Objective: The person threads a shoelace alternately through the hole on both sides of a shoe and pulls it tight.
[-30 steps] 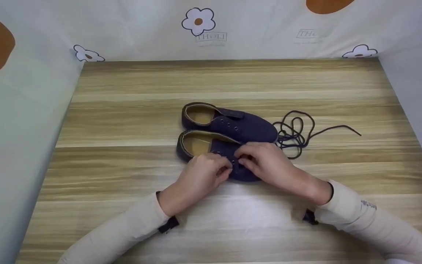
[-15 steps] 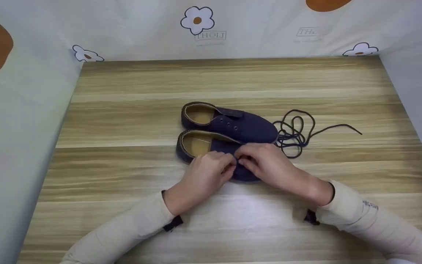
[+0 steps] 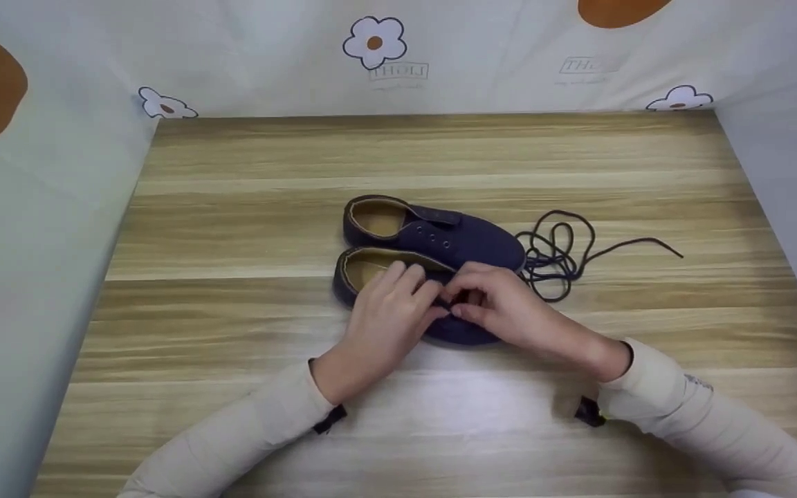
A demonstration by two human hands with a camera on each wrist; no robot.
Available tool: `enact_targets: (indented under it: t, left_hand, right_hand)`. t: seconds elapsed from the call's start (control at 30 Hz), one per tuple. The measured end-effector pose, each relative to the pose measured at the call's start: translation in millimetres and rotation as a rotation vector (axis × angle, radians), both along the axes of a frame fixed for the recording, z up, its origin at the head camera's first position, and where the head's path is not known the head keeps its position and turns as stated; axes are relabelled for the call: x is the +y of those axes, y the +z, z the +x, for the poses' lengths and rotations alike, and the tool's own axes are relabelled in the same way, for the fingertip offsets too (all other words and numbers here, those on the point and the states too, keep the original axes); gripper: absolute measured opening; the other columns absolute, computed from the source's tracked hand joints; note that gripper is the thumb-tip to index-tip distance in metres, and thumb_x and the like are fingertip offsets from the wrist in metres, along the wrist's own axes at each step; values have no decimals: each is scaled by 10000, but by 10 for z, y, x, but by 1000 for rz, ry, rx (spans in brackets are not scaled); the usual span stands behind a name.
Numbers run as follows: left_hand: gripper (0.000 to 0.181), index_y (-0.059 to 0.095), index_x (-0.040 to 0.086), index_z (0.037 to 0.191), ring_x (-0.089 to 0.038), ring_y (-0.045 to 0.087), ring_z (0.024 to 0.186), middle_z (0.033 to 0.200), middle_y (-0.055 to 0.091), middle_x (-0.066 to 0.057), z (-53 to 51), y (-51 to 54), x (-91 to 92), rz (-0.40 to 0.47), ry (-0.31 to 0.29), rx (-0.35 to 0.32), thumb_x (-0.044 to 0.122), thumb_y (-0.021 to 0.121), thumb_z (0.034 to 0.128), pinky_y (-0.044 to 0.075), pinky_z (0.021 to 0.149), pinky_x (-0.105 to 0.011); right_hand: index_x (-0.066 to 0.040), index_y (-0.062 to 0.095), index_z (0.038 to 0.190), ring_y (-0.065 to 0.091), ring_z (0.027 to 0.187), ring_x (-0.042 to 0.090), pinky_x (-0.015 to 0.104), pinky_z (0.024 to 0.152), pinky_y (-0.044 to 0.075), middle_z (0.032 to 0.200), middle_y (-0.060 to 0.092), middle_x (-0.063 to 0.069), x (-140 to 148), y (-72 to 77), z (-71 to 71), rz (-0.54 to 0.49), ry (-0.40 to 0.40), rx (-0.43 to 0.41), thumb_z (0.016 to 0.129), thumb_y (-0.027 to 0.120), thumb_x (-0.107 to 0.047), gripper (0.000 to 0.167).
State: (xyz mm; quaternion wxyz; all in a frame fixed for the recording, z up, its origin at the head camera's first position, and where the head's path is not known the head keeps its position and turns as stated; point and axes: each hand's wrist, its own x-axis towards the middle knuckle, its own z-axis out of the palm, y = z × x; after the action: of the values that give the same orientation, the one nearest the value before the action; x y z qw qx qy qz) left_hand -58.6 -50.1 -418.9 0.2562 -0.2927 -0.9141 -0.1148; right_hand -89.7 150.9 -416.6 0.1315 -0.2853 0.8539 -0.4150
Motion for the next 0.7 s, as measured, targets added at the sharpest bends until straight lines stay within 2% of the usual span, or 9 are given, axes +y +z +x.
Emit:
enact_targets:
  t: [0.2,0.37,0.43,0.6,0.7]
  left_hand:
    - [278,702,167,889,-162,495,727,820,566,20,-24,-18,-15,5,-1,12,403,795,773,402,619,-261]
    - [265,668,160,863,-147,543,742,804,572,26,-13,-3,-28,27,-28,-26,390,780,792,440,618,-253]
    - [251,665,160,854,-140,553,739,793,579,33,-7,14,-34,45,-38,-59,387,766,820,460,617,-251]
    - [209,663,165,836,-132,569,756,806,597,41,-8,79,-40,101,-44,-190,357,694,911,508,619,-262]
    - [190,664,168,840,-128,587,769,830,598,41,-34,116,-35,133,-23,-269,339,680,920,526,616,-277]
  right_hand:
    - [-129,705,972,616,667,81,194,606,511,896,716,21,-27,13,12,30,-28,-28,842,716,-15,173]
    - [-134,686,908,606,623,74,190,569,502,828,708,27,-39,-20,23,-19,-50,-44,843,711,-4,147]
    - [-133,680,892,589,616,60,186,562,494,825,708,28,-38,-21,23,-31,-63,12,854,718,-23,123]
    - [-119,664,864,571,634,46,190,572,483,820,722,-4,-19,59,-24,-18,-157,306,848,737,-20,123]
    - [-109,658,864,573,628,53,203,560,483,815,725,-6,-4,139,-54,-35,-197,389,837,749,-16,133]
